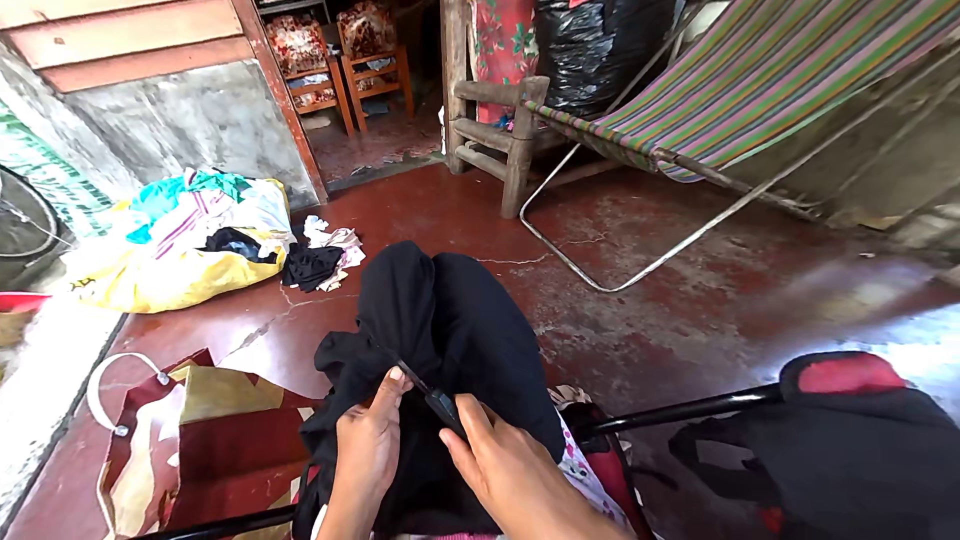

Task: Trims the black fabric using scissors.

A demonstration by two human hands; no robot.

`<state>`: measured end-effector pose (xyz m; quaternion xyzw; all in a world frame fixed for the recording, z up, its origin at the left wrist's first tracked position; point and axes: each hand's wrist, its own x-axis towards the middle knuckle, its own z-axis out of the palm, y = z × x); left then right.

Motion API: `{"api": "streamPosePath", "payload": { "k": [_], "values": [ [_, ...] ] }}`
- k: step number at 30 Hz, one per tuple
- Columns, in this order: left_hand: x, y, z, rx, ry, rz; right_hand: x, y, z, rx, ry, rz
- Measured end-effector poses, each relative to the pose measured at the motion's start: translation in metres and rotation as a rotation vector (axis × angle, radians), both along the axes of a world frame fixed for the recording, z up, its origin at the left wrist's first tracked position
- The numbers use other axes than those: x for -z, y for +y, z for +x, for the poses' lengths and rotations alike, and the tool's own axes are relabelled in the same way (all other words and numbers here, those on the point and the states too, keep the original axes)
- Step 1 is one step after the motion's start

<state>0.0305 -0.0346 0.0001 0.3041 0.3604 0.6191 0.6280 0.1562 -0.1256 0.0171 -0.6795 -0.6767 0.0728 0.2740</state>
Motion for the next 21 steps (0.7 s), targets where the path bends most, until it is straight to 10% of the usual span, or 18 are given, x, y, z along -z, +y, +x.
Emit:
{"api": "streamPosePath", "payload": {
  "k": [21],
  "values": [
    [-0.002, -0.003, 0.005, -0.042, 0.058, -0.027, 0.01, 0.0, -0.008, 0.06, -0.03, 0.063]
  ]
}}
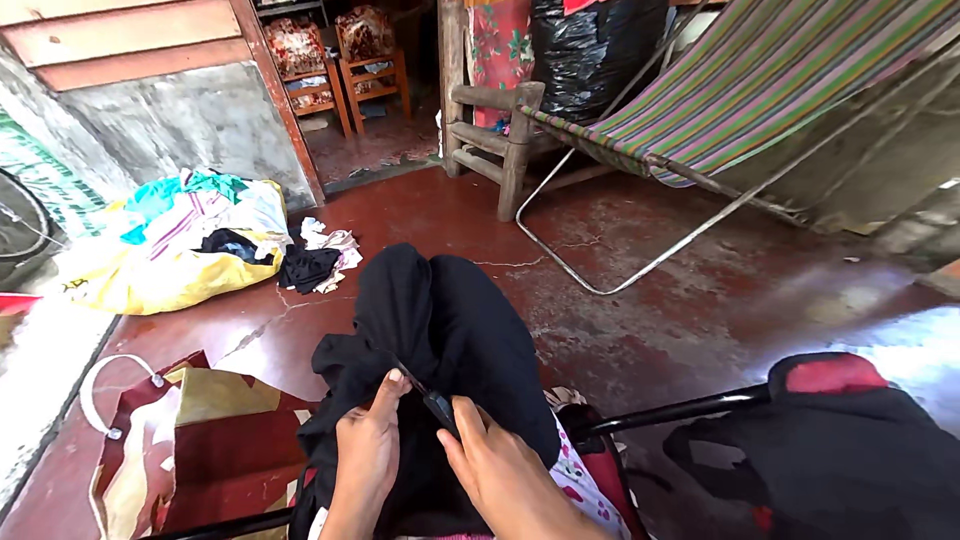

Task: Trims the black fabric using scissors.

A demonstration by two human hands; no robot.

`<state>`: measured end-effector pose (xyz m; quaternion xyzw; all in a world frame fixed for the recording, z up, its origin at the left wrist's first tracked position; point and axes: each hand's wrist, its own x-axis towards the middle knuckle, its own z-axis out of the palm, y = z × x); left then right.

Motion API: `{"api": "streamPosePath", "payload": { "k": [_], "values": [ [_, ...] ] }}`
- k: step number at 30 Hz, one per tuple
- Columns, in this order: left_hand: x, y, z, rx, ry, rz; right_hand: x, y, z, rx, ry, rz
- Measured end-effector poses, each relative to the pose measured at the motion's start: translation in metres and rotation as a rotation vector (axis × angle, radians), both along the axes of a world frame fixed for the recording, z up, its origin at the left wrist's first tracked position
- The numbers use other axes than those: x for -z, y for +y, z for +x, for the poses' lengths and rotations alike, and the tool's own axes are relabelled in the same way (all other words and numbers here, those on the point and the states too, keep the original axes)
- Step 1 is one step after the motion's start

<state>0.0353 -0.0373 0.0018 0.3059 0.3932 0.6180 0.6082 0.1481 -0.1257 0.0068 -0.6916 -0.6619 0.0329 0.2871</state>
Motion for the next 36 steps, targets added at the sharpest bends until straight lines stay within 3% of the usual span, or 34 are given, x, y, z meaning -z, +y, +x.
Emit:
{"api": "streamPosePath", "payload": {
  "k": [18, 29, 36],
  "values": [
    [-0.004, -0.001, 0.001, 0.001, -0.007, -0.055, -0.003, -0.007, -0.001, -0.024, 0.103, -0.125],
    [-0.006, -0.003, 0.003, -0.022, -0.006, -0.064, 0.006, -0.004, -0.009, 0.033, -0.02, 0.013],
    [-0.009, -0.006, 0.002, -0.032, -0.012, -0.087, 0.001, -0.001, -0.004, 0.029, 0.054, 0.038]
  ]
}}
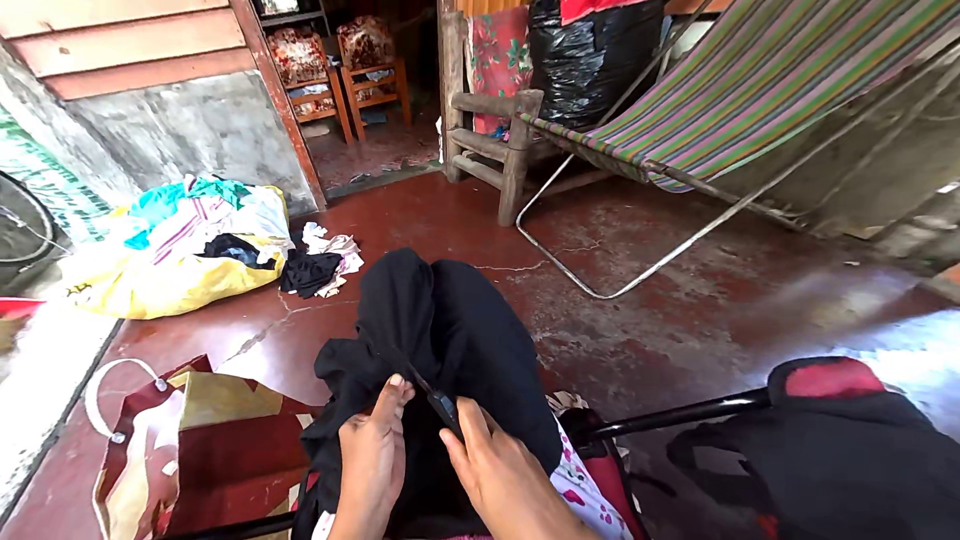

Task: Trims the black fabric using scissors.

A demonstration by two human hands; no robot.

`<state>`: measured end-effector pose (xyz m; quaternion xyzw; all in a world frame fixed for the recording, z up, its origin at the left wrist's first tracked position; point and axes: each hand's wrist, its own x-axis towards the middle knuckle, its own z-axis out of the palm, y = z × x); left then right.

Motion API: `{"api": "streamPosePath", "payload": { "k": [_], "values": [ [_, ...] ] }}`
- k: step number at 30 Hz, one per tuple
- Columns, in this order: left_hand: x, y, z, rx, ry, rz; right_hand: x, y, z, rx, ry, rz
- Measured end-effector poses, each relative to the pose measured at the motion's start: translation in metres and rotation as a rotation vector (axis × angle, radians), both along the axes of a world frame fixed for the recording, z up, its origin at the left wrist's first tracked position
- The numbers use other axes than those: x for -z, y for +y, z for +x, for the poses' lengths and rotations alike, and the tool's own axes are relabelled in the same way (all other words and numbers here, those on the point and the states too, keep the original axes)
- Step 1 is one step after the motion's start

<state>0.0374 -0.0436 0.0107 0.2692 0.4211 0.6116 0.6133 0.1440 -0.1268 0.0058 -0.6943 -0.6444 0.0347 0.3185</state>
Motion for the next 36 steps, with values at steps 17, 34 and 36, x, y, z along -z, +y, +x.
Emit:
{"api": "streamPosePath", "payload": {
  "k": [17, 34, 36],
  "values": [
    [-0.0003, 0.0017, 0.0008, 0.003, -0.027, 0.01, -0.0051, -0.01, 0.0035, -0.048, 0.028, -0.089],
    [0.0018, 0.0024, -0.0004, 0.002, -0.035, 0.006, -0.0023, -0.0083, 0.0041, -0.029, 0.02, -0.033],
    [0.0017, 0.0024, -0.0004, -0.001, -0.038, 0.006, -0.0017, -0.0083, 0.0041, -0.032, 0.015, -0.043]
  ]
}}
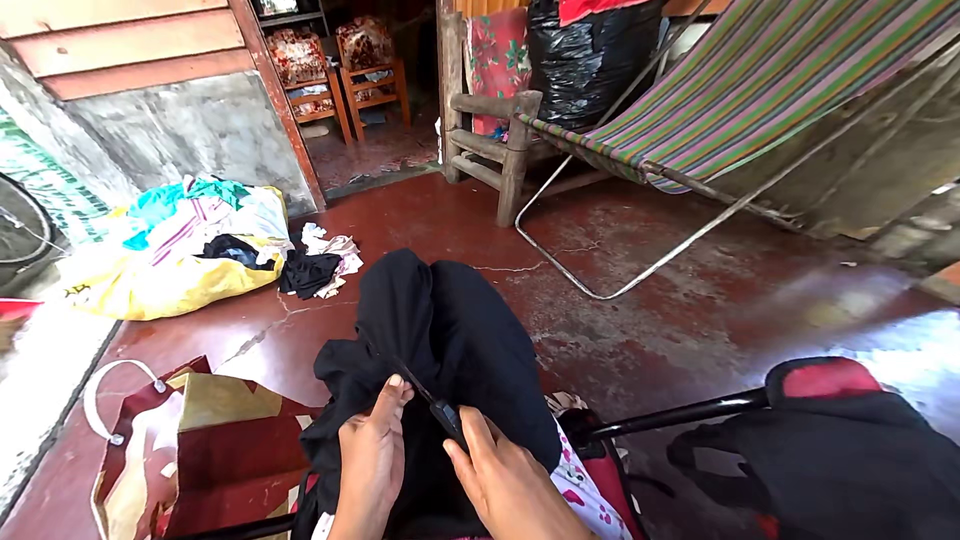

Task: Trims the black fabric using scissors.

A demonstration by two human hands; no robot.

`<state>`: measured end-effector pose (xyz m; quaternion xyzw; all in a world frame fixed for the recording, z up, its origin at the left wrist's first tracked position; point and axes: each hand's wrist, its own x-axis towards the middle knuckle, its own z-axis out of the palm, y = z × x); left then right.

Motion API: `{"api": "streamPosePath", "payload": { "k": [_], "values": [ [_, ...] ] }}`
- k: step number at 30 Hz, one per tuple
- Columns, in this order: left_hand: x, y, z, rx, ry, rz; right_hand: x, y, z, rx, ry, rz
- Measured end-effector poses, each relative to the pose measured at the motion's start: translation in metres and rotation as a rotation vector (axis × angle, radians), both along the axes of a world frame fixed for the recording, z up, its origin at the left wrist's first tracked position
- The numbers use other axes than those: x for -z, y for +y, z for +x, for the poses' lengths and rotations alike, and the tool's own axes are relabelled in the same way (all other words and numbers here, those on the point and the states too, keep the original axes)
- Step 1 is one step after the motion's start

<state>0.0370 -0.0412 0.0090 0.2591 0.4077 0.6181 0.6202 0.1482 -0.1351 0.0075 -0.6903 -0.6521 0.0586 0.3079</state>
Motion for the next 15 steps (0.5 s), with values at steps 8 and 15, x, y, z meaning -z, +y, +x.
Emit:
{"api": "streamPosePath", "payload": {
  "k": [8, 15],
  "values": [
    [-0.0005, -0.0012, 0.0014, -0.002, 0.018, 0.007, -0.0007, -0.0008, -0.0002, 0.012, -0.027, -0.009],
    [0.0008, -0.0009, 0.0014, -0.01, 0.02, 0.011, -0.0013, -0.0021, -0.0004, 0.022, -0.052, 0.001]
  ]
}}
